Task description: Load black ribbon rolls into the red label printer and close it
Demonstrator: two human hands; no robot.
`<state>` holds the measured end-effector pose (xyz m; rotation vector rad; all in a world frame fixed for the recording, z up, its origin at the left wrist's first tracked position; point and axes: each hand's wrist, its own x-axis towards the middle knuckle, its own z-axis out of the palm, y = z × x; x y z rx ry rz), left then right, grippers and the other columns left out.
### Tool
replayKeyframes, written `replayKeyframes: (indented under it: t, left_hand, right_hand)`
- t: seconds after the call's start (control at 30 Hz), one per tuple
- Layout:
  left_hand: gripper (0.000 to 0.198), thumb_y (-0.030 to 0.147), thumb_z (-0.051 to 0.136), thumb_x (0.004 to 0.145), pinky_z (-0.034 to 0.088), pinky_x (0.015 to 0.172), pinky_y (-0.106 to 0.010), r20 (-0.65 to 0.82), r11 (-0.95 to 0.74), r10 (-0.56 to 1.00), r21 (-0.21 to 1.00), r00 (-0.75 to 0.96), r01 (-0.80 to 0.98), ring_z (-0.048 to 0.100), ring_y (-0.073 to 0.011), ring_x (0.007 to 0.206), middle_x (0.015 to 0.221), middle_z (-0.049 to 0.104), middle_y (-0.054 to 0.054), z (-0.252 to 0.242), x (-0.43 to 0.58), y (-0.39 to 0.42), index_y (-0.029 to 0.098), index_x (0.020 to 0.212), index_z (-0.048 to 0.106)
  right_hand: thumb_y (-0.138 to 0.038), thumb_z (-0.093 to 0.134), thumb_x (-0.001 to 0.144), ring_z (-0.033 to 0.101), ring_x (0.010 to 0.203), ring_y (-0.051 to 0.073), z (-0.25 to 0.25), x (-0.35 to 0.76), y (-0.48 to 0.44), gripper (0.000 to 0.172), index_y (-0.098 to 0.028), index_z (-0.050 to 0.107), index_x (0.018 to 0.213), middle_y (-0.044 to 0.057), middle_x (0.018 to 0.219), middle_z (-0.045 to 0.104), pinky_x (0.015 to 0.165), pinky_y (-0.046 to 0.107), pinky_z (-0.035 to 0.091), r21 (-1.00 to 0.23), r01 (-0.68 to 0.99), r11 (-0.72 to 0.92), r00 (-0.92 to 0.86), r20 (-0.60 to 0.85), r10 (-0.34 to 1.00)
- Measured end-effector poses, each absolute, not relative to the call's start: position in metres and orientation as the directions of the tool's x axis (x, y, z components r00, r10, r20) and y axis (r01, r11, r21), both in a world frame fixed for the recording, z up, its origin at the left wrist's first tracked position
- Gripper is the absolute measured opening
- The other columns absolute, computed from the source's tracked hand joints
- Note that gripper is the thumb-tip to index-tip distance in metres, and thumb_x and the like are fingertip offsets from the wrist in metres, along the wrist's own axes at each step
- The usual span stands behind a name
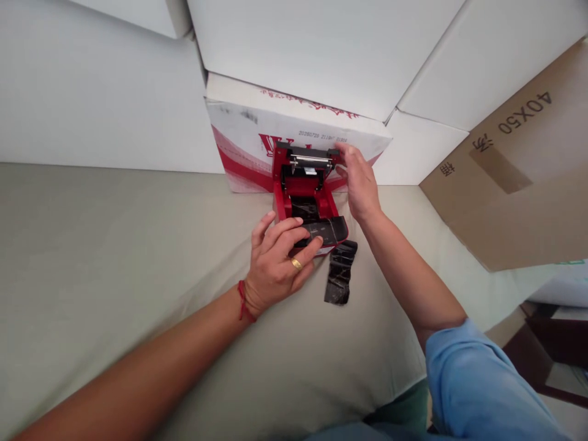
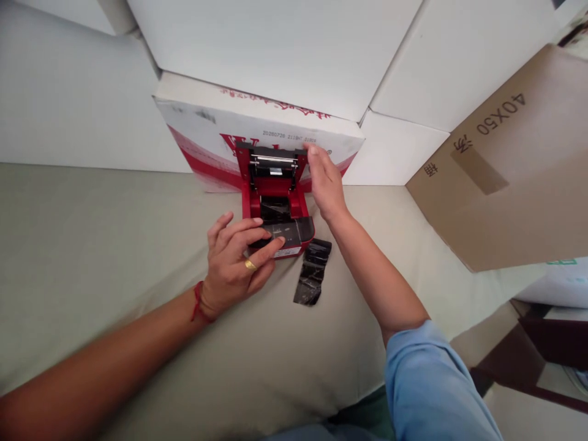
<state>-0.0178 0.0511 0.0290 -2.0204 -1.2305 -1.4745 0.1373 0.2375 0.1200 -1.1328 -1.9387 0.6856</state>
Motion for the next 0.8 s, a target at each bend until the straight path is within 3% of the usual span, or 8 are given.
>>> replayKeyframes:
  t: [0.13, 0.27, 0.37, 0.53, 0.67, 0.8]
  left_hand:
    - [0.047, 0.015, 0.076, 0.095, 0.046, 0.134, -0.061, 0.893, -0.545, 0.445, 0.216, 0.061, 0.810, 0.077, -0.0268, 0.128, 0.116, 0.083, -0.001, 0.029, -0.017, 0.051, 0.040, 0.134, 0.073]
    - [0.044, 0.015, 0.075, 0.096, 0.049, 0.133, -0.061, 0.901, -0.552, 0.428, 0.203, 0.066, 0.809, 0.077, -0.0263, 0.128, 0.115, 0.082, -0.002, 0.029, -0.017, 0.051, 0.038, 0.133, 0.074]
    - [0.046, 0.016, 0.075, 0.096, 0.049, 0.133, -0.062, 0.892, -0.534, 0.447, 0.205, 0.068, 0.820, 0.077, -0.0263, 0.129, 0.115, 0.082, -0.001, 0.028, -0.017, 0.050, 0.040, 0.134, 0.073]
    - [0.053, 0.016, 0.077, 0.094, 0.044, 0.137, -0.063, 0.876, -0.530, 0.479, 0.232, 0.062, 0.815, 0.076, -0.0271, 0.130, 0.118, 0.082, -0.001, 0.026, -0.018, 0.047, 0.043, 0.140, 0.073]
    - [0.054, 0.013, 0.077, 0.093, 0.042, 0.137, -0.059, 0.879, -0.550, 0.472, 0.229, 0.072, 0.803, 0.074, -0.0278, 0.133, 0.119, 0.081, -0.004, 0.029, -0.018, 0.046, 0.038, 0.141, 0.074]
    - [0.056, 0.011, 0.075, 0.093, 0.046, 0.133, -0.057, 0.847, -0.569, 0.530, 0.314, 0.046, 0.760, 0.076, -0.0268, 0.128, 0.118, 0.080, -0.003, 0.032, -0.018, 0.046, 0.039, 0.142, 0.074]
  right_hand:
    - [-0.048, 0.020, 0.123, 0.069, 0.152, 0.020, 0.125, 0.136, 0.225, 0.065, -0.024, 0.075, 0.149, 0.007, 0.162, 0.074, 0.129, 0.041, 0.057, -0.764, 0.436, 0.475, -0.296, 0.377, 0.878]
    - [-0.064, 0.032, 0.121, 0.078, 0.138, 0.025, 0.126, 0.157, 0.196, 0.068, -0.026, 0.087, 0.127, 0.009, 0.137, 0.087, 0.128, 0.046, 0.058, -0.727, 0.364, 0.582, -0.321, 0.488, 0.812]
    - [-0.073, 0.030, 0.120, 0.077, 0.143, 0.027, 0.118, 0.176, 0.175, 0.074, -0.031, 0.091, 0.115, 0.007, 0.131, 0.089, 0.133, 0.052, 0.053, -0.663, 0.393, 0.637, -0.380, 0.514, 0.770]
    - [-0.057, 0.035, 0.122, 0.077, 0.146, 0.026, 0.097, 0.197, 0.154, 0.060, -0.033, 0.090, 0.121, 0.004, 0.140, 0.088, 0.140, 0.059, 0.044, -0.551, 0.485, 0.679, -0.494, 0.468, 0.733]
    - [-0.043, 0.039, 0.121, 0.076, 0.146, 0.025, 0.093, 0.201, 0.148, 0.051, -0.031, 0.088, 0.128, 0.006, 0.145, 0.086, 0.135, 0.055, 0.051, -0.516, 0.490, 0.702, -0.510, 0.483, 0.712]
    - [-0.045, 0.039, 0.120, 0.079, 0.142, 0.026, 0.089, 0.195, 0.146, 0.052, -0.032, 0.089, 0.124, 0.006, 0.141, 0.087, 0.132, 0.056, 0.055, -0.540, 0.509, 0.671, -0.474, 0.475, 0.742]
